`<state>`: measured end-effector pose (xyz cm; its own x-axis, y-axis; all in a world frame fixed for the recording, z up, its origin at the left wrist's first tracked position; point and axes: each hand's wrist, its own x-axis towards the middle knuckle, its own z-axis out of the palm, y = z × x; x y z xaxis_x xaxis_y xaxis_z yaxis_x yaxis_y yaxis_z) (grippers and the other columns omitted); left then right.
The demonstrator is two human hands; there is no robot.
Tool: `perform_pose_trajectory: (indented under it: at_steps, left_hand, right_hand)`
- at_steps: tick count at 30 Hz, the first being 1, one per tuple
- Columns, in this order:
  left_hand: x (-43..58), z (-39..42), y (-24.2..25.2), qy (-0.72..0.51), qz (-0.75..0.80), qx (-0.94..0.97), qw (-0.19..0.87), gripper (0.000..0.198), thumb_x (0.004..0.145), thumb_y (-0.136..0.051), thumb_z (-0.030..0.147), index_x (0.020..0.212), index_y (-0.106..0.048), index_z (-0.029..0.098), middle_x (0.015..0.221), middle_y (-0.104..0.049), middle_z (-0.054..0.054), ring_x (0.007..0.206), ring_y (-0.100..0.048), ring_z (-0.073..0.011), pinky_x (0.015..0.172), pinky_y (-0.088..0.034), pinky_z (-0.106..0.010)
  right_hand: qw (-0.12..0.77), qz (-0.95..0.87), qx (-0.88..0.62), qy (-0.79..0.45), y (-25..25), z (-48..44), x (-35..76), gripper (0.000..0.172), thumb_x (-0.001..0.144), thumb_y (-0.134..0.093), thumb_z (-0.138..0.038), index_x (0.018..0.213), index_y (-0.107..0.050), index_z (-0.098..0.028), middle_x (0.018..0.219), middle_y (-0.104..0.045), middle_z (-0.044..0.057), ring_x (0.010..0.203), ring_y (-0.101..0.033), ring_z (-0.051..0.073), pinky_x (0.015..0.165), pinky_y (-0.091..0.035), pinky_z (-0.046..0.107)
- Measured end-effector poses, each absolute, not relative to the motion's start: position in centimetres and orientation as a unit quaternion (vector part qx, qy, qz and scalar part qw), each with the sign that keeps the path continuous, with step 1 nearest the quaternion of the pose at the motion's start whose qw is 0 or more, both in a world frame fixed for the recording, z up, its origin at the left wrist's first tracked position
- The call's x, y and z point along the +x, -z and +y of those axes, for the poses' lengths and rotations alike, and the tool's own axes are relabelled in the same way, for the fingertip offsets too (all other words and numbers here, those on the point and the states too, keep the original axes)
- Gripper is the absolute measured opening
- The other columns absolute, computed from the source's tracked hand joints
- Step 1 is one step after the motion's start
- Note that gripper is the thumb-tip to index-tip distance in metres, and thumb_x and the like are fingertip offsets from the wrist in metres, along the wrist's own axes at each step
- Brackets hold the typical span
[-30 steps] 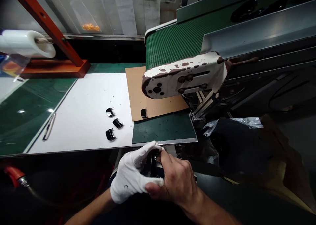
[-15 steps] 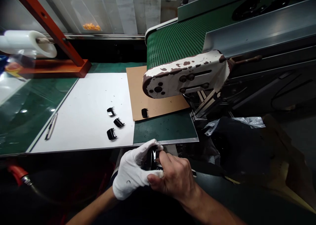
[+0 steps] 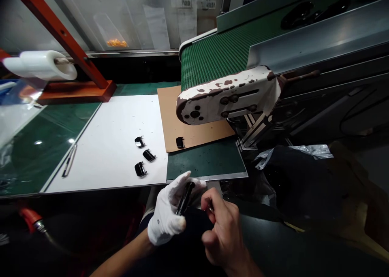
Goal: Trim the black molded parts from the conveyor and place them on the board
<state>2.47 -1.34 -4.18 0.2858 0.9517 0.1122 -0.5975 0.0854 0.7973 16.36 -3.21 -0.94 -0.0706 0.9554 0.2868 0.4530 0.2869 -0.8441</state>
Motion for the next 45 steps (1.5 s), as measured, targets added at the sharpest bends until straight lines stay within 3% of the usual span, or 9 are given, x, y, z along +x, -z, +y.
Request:
perform_pose_trajectory:
  at_steps: [3, 8, 15, 19, 26, 36, 45]
  left_hand:
    - [2.4, -1.4, 3.8, -0.549, 0.212, 0.365, 0.722, 0.071, 0.058, -0.085, 0.041, 0.124, -0.058, 0.033, 0.112, -0.067, -0.004, 0.111, -0.060, -0.0254, 0.101, -0.044, -0.037]
    - [2.5, -1.4, 3.7, -0.550, 0.210, 0.345, 0.731, 0.072, 0.053, -0.087, 0.041, 0.120, -0.061, 0.034, 0.108, -0.067, -0.003, 0.108, -0.062, -0.0265, 0.101, -0.044, -0.039]
    - [1.9, -1.2, 3.4, -0.531, 0.238, 0.430, 0.690, 0.077, 0.053, -0.088, 0.037, 0.124, -0.059, 0.029, 0.108, -0.068, -0.006, 0.102, -0.064, -0.0260, 0.093, -0.050, -0.037]
    - [1.2, -1.5, 3.0, -0.472, 0.319, 0.513, 0.642, 0.078, 0.051, -0.089, 0.031, 0.123, -0.060, 0.022, 0.106, -0.069, -0.007, 0.100, -0.064, -0.0266, 0.093, -0.050, -0.034]
    - [0.8, -1.3, 1.9, -0.434, 0.393, 0.592, 0.554, 0.078, 0.047, -0.089, 0.031, 0.118, -0.064, 0.015, 0.094, -0.073, -0.006, 0.085, -0.068, -0.0250, 0.084, -0.055, -0.030]
    - [0.4, -1.3, 0.4, -0.397, 0.435, 0.617, 0.522, 0.073, 0.047, -0.087, 0.030, 0.115, -0.066, 0.013, 0.094, -0.074, -0.007, 0.083, -0.070, -0.0278, 0.080, -0.057, -0.032]
    - [0.6, -1.7, 1.0, -0.409, 0.450, 0.597, 0.523, 0.073, 0.049, -0.087, 0.028, 0.117, -0.065, 0.017, 0.101, -0.073, -0.007, 0.088, -0.069, -0.0281, 0.084, -0.056, -0.033]
  right_hand:
    - [0.440, -0.623, -0.538, -0.359, 1.5, -4.0, 16.9, 0.071, 0.075, -0.016, -0.084, 0.080, -0.051, -0.022, 0.051, -0.033, -0.008, 0.040, -0.033, 0.011, 0.039, -0.024, 0.025]
    - [0.444, -0.633, -0.525, -0.356, 1.8, -4.5, 17.3, 0.077, 0.074, -0.010, -0.084, 0.094, -0.053, -0.023, 0.053, -0.038, -0.007, 0.043, -0.036, 0.013, 0.041, -0.027, 0.025]
    - [0.377, -0.720, -0.517, -0.268, -0.3, -3.5, 16.5, 0.076, 0.069, -0.015, -0.088, 0.073, -0.050, -0.021, 0.052, -0.043, -0.004, 0.040, -0.039, 0.013, 0.040, -0.031, 0.026]
    - [0.347, -0.774, -0.505, -0.157, -0.7, -2.9, 16.5, 0.080, 0.071, -0.021, -0.087, 0.079, -0.056, -0.015, 0.054, -0.052, 0.000, 0.041, -0.049, 0.015, 0.041, -0.038, 0.028]
    - [0.314, -0.804, -0.496, -0.098, -1.1, -2.6, 16.7, 0.094, 0.075, -0.013, -0.084, 0.088, -0.063, -0.004, 0.062, -0.065, 0.011, 0.050, -0.065, 0.022, 0.045, -0.049, 0.031]
    - [0.288, -0.813, -0.499, -0.082, -0.4, -2.7, 16.5, 0.101, 0.077, -0.006, -0.082, 0.087, -0.065, -0.001, 0.061, -0.067, 0.014, 0.050, -0.066, 0.025, 0.044, -0.050, 0.032]
    - [0.305, -0.816, -0.492, 0.001, 0.5, -2.6, 16.3, 0.094, 0.083, 0.000, -0.074, 0.075, -0.067, -0.008, 0.057, -0.066, 0.013, 0.044, -0.061, 0.020, 0.042, -0.046, 0.029]
